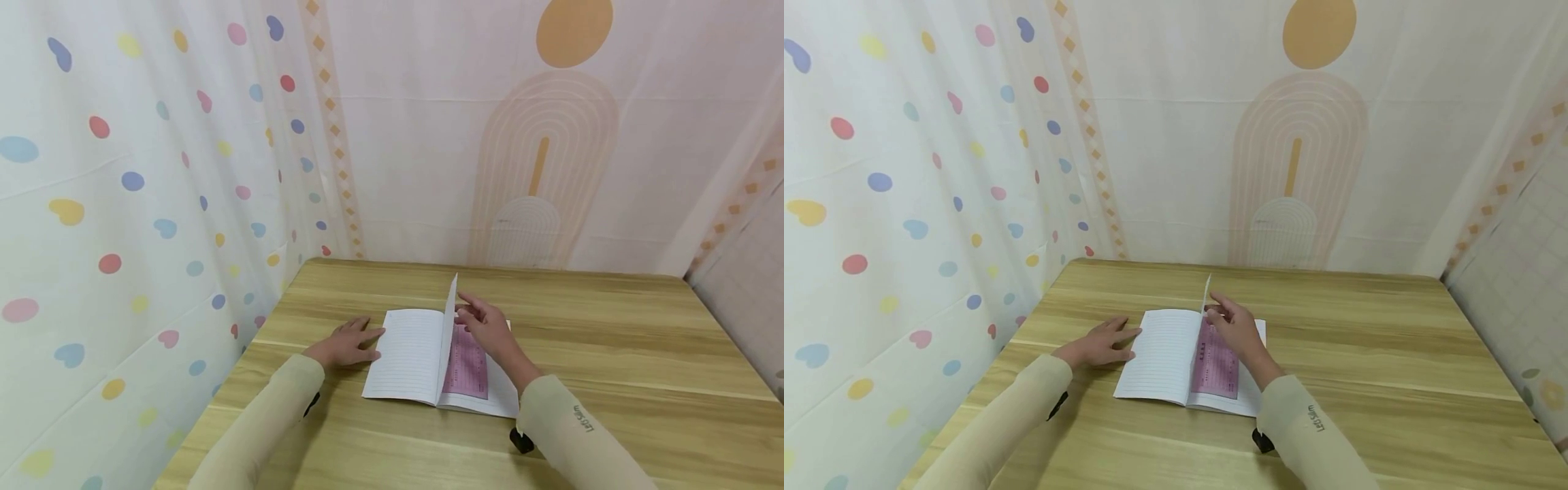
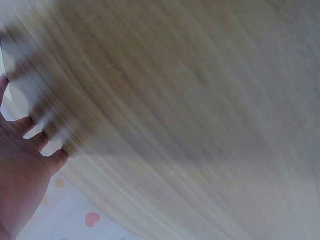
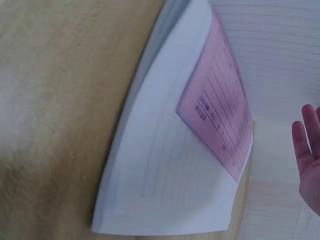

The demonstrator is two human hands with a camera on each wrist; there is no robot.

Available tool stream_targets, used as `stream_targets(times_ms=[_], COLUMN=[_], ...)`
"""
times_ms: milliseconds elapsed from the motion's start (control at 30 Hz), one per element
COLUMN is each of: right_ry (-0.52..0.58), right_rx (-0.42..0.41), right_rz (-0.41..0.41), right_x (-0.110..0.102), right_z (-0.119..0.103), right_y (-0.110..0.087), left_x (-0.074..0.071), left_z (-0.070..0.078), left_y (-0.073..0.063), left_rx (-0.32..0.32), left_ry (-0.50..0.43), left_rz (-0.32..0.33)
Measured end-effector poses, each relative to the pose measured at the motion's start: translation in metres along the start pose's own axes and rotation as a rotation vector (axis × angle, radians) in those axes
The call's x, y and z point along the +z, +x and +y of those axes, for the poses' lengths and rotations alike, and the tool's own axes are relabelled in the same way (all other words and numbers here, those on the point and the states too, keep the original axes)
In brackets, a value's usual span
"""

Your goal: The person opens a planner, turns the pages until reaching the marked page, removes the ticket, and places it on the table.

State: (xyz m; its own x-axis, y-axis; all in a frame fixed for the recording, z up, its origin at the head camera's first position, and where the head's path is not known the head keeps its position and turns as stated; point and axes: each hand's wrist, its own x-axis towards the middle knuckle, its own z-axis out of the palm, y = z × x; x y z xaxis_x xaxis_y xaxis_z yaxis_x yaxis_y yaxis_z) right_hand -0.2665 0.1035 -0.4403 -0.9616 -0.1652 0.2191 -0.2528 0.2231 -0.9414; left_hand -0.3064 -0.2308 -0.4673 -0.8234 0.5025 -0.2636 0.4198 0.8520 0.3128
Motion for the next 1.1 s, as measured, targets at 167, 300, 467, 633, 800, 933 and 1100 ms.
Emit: stream_targets(times_ms=[167, 300, 467, 633, 800, 933, 1100], right_ry=[-0.151, -0.286, -0.497, -0.689, -0.814, -0.850, -0.849], right_rx=[-0.026, -0.048, -0.169, -0.237, -0.241, -0.238, -0.213], right_rz=[-0.063, -0.127, -0.220, -0.322, -0.374, -0.390, -0.399], right_x=[0.011, 0.020, 0.030, 0.037, 0.042, 0.043, 0.044], right_z=[0.006, 0.009, 0.016, 0.023, 0.026, 0.028, 0.027], right_y=[-0.003, -0.008, -0.013, -0.018, -0.021, -0.022, -0.024], left_x=[-0.001, -0.001, 0.000, 0.002, 0.003, 0.003, 0.003], left_z=[0.002, 0.002, 0.000, -0.002, -0.003, -0.004, -0.005], left_y=[-0.001, -0.001, -0.001, 0.001, 0.003, 0.003, 0.004], left_rx=[-0.005, -0.008, 0.011, 0.015, -0.004, -0.002, 0.004], left_ry=[-0.003, -0.007, -0.002, 0.025, 0.004, -0.011, -0.023], left_rz=[0.000, 0.002, 0.011, 0.027, 0.034, 0.040, 0.064])
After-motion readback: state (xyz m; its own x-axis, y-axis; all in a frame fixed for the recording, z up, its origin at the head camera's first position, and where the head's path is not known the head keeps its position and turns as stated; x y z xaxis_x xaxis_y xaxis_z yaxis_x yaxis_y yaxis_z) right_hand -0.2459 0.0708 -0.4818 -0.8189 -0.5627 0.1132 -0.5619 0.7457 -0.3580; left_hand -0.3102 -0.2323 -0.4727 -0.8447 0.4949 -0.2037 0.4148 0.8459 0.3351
